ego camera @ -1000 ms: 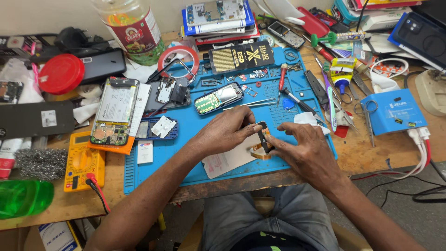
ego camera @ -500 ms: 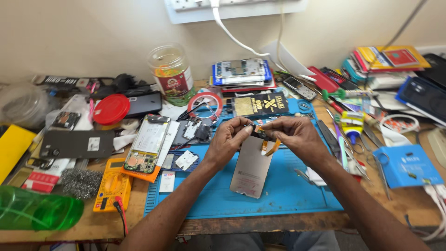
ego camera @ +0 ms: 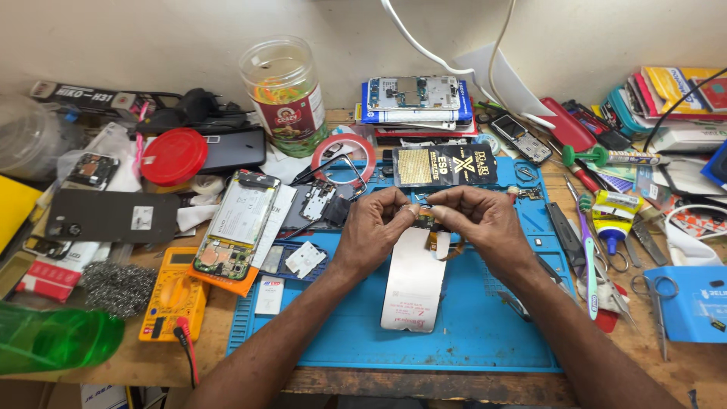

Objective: The person disassembles a smartphone, removes the screen, and uses a metal spudger to carefully pry and separate the display ribbon cable from the motherboard. They then wipe the connector area with a cloth and reattach the cable.

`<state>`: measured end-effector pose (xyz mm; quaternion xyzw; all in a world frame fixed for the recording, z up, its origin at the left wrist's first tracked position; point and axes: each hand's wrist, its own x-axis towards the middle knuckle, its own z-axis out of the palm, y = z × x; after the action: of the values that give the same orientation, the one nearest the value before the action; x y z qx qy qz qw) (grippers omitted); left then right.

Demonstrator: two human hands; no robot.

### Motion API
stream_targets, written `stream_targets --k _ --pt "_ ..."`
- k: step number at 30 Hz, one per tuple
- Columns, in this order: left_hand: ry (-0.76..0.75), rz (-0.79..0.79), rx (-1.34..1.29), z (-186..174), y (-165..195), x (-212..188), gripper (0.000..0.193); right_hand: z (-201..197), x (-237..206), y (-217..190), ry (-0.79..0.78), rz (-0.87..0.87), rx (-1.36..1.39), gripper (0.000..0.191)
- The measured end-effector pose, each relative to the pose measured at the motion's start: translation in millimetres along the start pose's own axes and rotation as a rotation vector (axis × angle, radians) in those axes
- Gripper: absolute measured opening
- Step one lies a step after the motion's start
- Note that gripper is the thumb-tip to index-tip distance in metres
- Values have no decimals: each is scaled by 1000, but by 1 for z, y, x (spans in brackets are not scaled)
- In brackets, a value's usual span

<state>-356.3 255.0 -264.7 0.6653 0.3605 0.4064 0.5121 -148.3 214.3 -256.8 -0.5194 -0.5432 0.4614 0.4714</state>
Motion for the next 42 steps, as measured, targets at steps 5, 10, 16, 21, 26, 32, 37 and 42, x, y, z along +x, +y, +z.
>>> stream_targets --k 5,10,16,21,26,32,37,42 --pt "4 -29 77 -1 0 0 24 3 3 5 -11 4 21 22" --pt "-14 0 39 -4 5 1 27 3 4 8 -37 -7 120 22" --pt "-60 30 87 -6 5 2 28 7 3 5 -22 0 128 23" --pt "15 -123 -94 -10 3 4 28 0 -2 -14 160 -125 -178 24" --pt "102 -78 -194 -14 1 8 24 -35 -12 -35 428 -395 -545 22" --pt "101 -67 -193 -16 -2 12 23 -53 -21 -39 566 -505 -634 13" --pt "84 -39 -162 -22 -2 16 24 -53 -45 -39 536 -497 -703 14" --pt "61 -55 -77 -26 7 15 32 -55 -92 -34 521 -384 -761 16"
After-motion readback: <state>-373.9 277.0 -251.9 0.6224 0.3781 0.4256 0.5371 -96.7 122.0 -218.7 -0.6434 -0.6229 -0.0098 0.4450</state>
